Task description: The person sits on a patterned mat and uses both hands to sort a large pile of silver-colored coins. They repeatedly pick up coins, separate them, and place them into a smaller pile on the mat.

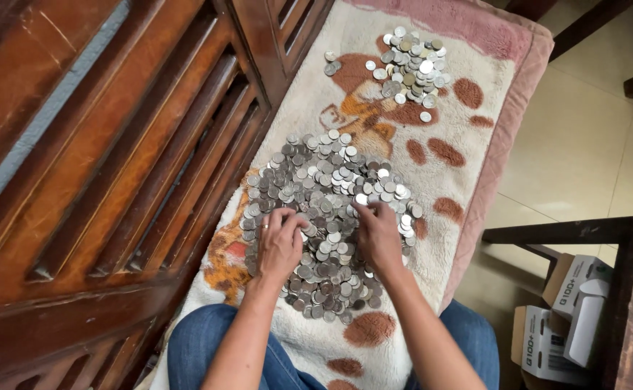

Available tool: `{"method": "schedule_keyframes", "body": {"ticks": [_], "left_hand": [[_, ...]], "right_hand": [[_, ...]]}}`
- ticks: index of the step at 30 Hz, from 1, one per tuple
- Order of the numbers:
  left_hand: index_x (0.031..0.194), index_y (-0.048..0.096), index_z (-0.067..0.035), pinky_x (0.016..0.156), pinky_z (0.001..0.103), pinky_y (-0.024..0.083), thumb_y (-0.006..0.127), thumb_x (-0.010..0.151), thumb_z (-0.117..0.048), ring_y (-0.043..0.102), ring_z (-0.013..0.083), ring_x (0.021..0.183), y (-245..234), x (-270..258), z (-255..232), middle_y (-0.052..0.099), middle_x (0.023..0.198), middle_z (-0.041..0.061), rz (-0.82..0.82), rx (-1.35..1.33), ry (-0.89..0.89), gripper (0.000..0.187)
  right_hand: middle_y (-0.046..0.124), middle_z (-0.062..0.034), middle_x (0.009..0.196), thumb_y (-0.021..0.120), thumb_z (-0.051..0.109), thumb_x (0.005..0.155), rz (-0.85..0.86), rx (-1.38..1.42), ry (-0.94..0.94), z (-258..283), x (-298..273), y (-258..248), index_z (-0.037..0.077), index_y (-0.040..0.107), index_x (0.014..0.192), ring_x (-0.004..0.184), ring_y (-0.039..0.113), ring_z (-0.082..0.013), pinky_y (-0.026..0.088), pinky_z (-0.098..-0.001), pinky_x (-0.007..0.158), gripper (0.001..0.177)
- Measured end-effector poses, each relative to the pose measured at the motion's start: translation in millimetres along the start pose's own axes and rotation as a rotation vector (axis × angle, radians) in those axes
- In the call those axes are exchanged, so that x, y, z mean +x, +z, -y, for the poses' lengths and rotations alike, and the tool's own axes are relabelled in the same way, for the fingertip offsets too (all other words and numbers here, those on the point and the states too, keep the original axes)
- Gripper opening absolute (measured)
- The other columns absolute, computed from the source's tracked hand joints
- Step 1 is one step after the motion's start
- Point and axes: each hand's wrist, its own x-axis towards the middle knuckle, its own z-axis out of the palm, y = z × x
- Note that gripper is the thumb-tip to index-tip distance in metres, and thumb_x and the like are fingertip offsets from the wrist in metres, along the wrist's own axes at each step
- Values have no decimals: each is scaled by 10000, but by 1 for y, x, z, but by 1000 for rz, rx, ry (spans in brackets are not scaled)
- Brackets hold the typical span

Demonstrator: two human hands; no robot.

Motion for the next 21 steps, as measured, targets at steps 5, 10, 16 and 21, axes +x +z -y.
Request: {"method": "schedule_keyframes", "body": {"ticks": [5, 10, 16, 21], "left_hand": [[1020, 746, -278, 1057, 477, 541, 681, 971, -142, 676, 286, 1206, 1, -3, 9, 632, 1198, -14, -96, 3, 3, 159], [1034, 738, -265, 1038, 445, 542, 678, 993, -155, 668, 258, 1211, 10, -1, 4, 635, 1199, -27, -94, -7, -4, 132], [1186, 771, -204, 1102, 487, 502, 614, 1058, -101, 641, 291, 1278, -17, 13, -56, 668, 1272, 67, -6, -62, 31, 227], [1369, 724, -83, 1234, 520, 425, 659, 1018, -41, 628, 304, 1372, 25, 50, -75, 689, 1456, 150, -92, 19, 207, 360]], "right_hand": [[613, -63, 1117, 741, 279, 984, 68, -171, -137, -30, 16, 19, 322, 754, 1185, 976, 692, -378, 622, -514, 769, 206], [620, -41, 1132, 857, 251, 901, 53, 12, -27, -29, -3, -10, 282, 774, 1036, 1065, 676, -354, 593, -480, 863, 160], [647, -97, 853, 771, 261, 1068, -7, 973, 638, 22, -39, -100, 28, 764, 961, 830, 588, -212, 487, -381, 742, 257], [721, -205, 989, 599, 190, 1123, 237, 1577, 643, -34, -82, -119, 61, 548, 822, 745, 643, -242, 519, -339, 696, 331]]}}
